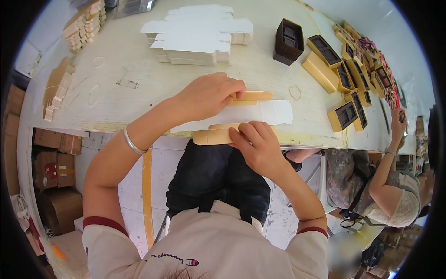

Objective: The person folds flat white cardboard pieces into rectangular boxes and inserts black plastic trays into them. The person repeatedly picks up a flat piece, folds the sides, and places a tray inside before stacking the finished unit.

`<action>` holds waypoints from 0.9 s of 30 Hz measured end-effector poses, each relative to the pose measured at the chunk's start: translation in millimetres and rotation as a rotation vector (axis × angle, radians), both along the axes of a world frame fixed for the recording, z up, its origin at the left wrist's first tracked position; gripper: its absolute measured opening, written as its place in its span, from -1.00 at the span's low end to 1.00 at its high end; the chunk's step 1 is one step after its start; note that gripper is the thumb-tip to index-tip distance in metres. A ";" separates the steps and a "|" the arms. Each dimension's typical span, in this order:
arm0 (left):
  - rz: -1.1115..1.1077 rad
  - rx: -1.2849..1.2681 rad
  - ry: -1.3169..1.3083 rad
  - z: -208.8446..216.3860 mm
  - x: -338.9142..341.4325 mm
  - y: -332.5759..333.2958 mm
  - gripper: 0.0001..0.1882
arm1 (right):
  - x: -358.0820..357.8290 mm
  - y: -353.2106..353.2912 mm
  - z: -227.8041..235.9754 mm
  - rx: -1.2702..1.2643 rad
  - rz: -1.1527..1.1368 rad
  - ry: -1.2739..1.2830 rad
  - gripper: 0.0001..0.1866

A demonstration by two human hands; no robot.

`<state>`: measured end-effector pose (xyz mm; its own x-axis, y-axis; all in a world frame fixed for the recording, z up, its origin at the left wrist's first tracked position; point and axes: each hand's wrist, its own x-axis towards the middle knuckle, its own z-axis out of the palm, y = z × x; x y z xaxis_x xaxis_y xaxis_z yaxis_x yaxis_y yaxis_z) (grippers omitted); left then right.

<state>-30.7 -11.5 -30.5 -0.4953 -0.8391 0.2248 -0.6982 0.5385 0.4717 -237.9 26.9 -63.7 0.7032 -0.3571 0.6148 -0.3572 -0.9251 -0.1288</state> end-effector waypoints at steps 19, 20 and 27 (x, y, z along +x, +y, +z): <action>-0.012 0.024 -0.138 17.0 12.2 38.7 -0.60 | -35.4 -43.9 33.2 -0.010 -0.278 0.034 -0.66; 0.001 0.012 -0.128 16.5 7.1 40.0 -0.61 | -38.7 -34.5 34.5 0.005 -0.238 0.038 -0.48; 0.104 0.098 -0.054 12.8 -26.9 52.8 -0.48 | -16.6 -6.3 17.8 0.433 0.095 -0.119 -0.51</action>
<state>-57.6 41.3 -17.7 -0.4139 -0.9031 0.1145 -0.7738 0.4153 0.4783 -254.6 20.6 -45.9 0.6788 -0.5361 0.5019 -0.2326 -0.8052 -0.5455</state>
